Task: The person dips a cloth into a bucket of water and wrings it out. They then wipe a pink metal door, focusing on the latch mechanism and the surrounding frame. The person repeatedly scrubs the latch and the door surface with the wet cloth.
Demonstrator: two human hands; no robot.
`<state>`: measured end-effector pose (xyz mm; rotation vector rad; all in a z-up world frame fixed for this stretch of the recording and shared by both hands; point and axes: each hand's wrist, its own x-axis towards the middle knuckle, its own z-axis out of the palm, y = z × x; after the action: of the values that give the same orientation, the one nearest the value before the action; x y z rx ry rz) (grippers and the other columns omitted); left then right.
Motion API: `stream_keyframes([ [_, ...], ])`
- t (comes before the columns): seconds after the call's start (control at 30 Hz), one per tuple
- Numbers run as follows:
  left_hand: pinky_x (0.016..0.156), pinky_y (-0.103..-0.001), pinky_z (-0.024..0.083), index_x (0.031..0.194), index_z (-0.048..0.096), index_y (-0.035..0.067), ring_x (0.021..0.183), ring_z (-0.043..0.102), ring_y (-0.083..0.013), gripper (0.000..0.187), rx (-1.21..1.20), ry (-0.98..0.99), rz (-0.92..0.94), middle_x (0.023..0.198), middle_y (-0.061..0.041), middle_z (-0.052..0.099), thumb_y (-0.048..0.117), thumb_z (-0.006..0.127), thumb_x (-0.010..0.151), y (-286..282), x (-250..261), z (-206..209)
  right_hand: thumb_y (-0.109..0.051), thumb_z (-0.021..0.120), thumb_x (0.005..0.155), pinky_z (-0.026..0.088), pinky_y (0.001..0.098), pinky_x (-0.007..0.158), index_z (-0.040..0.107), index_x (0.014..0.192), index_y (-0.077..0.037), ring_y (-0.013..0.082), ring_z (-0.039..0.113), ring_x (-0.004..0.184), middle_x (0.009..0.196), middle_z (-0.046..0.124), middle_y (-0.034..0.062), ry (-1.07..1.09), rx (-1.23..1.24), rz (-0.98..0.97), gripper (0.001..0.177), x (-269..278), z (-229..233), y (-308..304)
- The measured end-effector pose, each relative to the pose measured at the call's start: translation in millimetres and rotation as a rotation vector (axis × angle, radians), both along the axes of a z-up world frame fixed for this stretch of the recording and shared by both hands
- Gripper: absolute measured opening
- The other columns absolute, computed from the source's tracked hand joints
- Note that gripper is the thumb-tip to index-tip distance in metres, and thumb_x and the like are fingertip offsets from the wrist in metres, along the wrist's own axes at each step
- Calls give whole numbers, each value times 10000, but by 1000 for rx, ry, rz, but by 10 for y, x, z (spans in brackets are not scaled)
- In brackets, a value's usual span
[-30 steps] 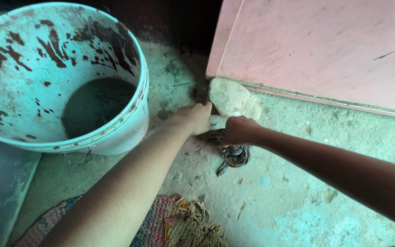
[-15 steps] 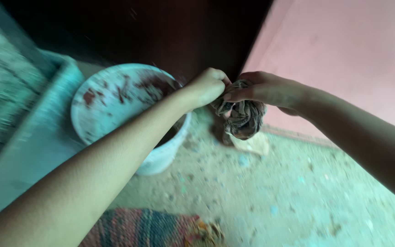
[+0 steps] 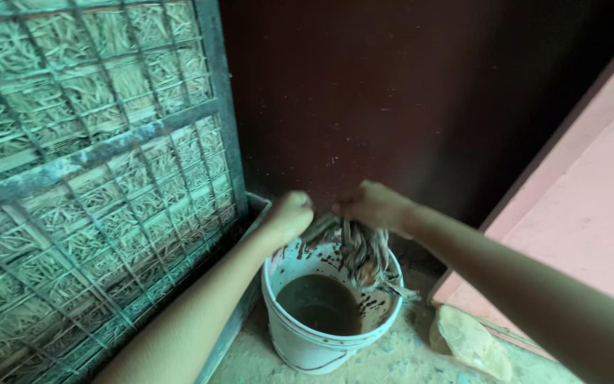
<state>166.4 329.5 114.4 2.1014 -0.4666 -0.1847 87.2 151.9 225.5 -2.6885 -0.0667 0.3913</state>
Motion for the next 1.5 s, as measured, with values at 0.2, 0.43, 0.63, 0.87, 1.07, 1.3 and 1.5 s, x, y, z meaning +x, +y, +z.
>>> stream_keyframes([
  [0.2,902,-511,508,979,704,2,1044,650,-445,258,161,-342,60,1095,-254,694,66,587,758,218,-348,-550,-448,487,1043,538,491,967,768,1050,-71,366,710,1044,1068,745,191,-161,-373,221,470,165,-1042,117],
  [0.43,974,-474,534,1073,757,86,1125,687,-362,267,648,-127,-179,1157,-189,723,112,595,862,33,-445,-703,-305,608,875,541,490,944,678,1203,-84,364,693,1070,1180,717,188,277,-207,487,401,400,-2781,170],
  [0.63,985,-452,547,1192,748,80,1171,685,-333,341,813,94,-244,1262,-172,697,107,584,893,-153,-206,-1312,-231,607,862,481,491,1005,581,1373,-50,372,606,1204,1348,647,206,606,-37,946,543,319,-4301,162],
  [0.87,967,-435,565,1163,769,82,1171,697,-314,320,845,142,-224,1240,-147,721,118,621,881,-299,39,-1669,-262,570,916,482,450,1029,581,1394,-69,302,600,1223,1373,631,166,856,-138,634,515,294,-4149,84],
  [1.07,1001,-447,543,1168,761,75,1177,690,-329,311,790,113,-183,1233,-170,723,132,612,901,-257,-45,-1716,-289,539,963,482,414,1049,581,1412,-86,242,595,1239,1395,618,133,798,32,592,494,454,-3421,93],
  [1.3,1006,-448,544,1185,754,59,1201,668,-340,328,753,94,-162,1286,-186,685,127,583,914,-151,-112,-1658,-355,595,990,482,282,673,609,1387,-84,139,587,845,1190,709,40,530,697,-71,481,410,-1504,-209],
  [1.5,1013,-451,543,1207,744,60,1206,683,-319,351,836,92,-197,1296,-159,700,121,583,902,-170,-108,-1788,-354,546,968,449,276,571,607,1418,-278,99,478,718,1129,675,17,529,336,-15,461,395,-1859,46],
])
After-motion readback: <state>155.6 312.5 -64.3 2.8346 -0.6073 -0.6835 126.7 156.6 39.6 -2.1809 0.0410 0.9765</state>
